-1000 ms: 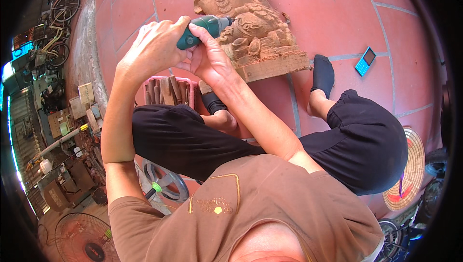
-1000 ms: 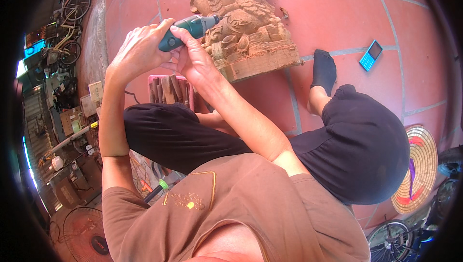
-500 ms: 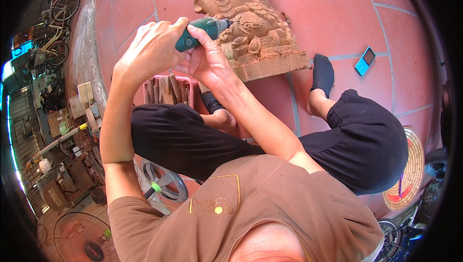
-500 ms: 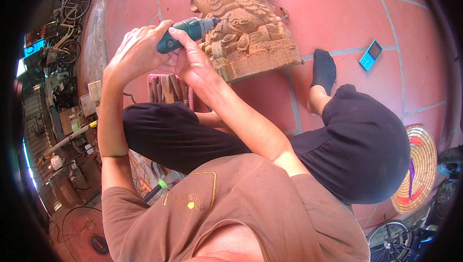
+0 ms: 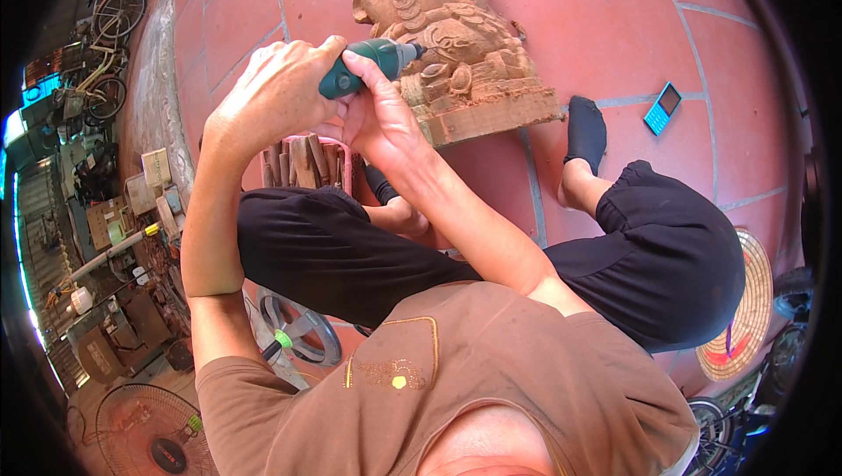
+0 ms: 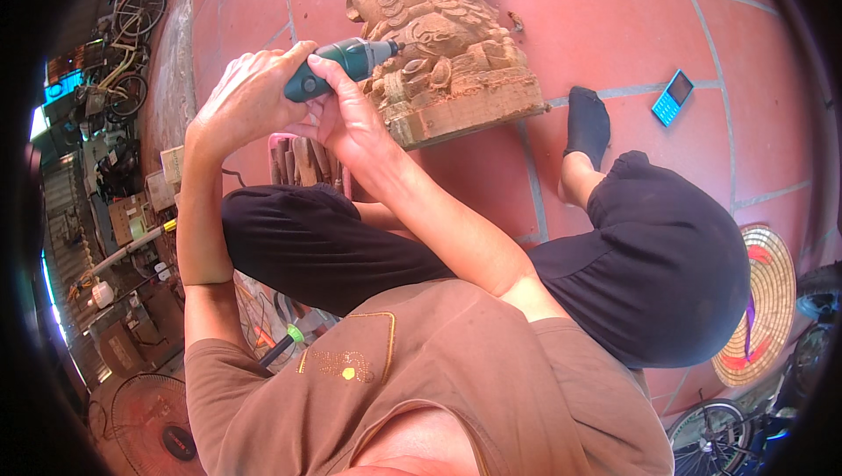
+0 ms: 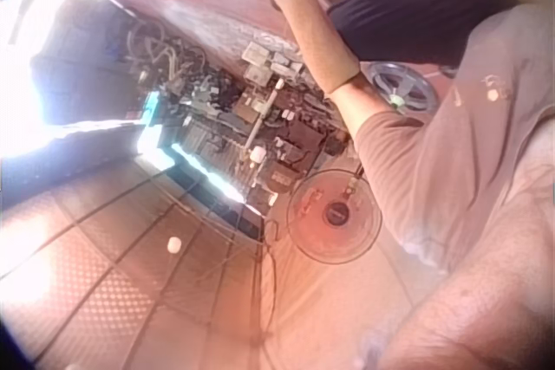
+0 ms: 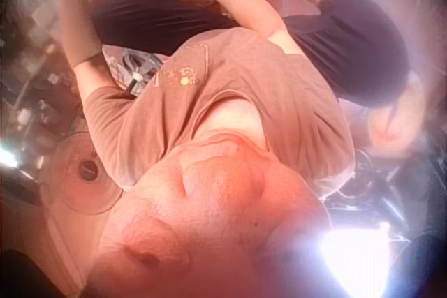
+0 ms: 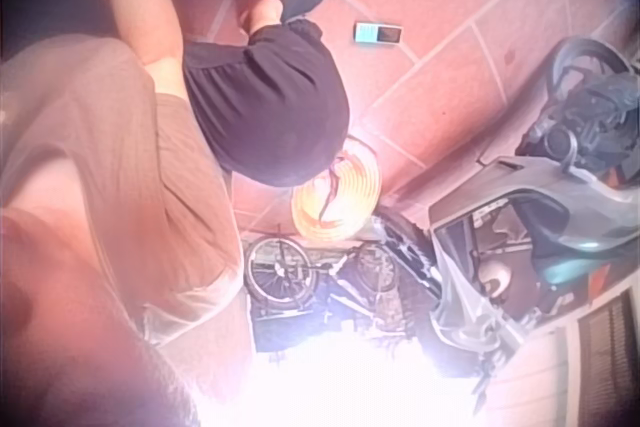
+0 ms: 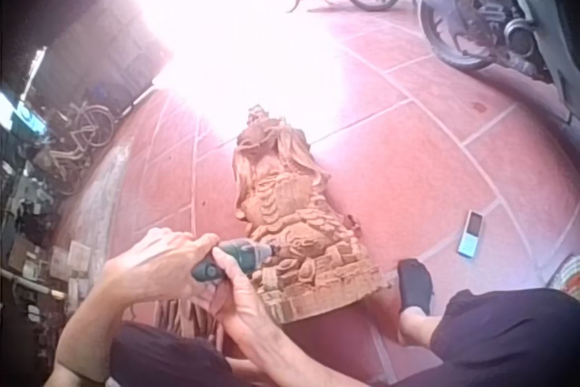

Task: The person uses a handheld rotary tool to carve details into a wooden block featuring a relief sculpture. They hold the tool with both hands and guide it along the surface of the wood, removing material to refine the design.

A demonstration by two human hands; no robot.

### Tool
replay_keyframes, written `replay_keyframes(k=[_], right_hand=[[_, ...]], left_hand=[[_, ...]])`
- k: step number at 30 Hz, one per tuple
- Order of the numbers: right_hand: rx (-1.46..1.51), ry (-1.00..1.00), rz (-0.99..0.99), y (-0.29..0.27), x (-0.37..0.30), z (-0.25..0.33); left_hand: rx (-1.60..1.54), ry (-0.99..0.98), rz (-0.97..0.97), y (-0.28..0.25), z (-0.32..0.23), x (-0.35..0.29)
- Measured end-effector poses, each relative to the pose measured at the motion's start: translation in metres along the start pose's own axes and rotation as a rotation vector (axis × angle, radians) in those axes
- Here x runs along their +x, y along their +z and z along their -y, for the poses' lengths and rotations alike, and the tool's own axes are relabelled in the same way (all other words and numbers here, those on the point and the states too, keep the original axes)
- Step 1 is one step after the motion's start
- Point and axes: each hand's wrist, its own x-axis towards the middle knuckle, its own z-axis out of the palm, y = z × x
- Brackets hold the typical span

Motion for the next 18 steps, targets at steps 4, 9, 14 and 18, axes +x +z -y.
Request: replay_keyframes(k=[4,9,14,18], right_hand=[[0.004,0.004,-0.012,-0.006,-0.001,-0.001],[0.003,-0.021,-0.031,-0.006,-0.006,-0.001],[0.019,-0.042,-0.056,-0.002,-0.010,-0.001],[0.062,-0.060,-0.060,-0.003,-0.011,-0.001]], left_hand=[[-0.014,0.012,0.023,0.000,0.001,0.001],[-0.013,0.051,0.020,0.003,0.001,0.003],[0.009,0.072,0.014,0.005,0.002,0.007],[-0.019,0.092,0.034,0.002,-0.002,0.010]])
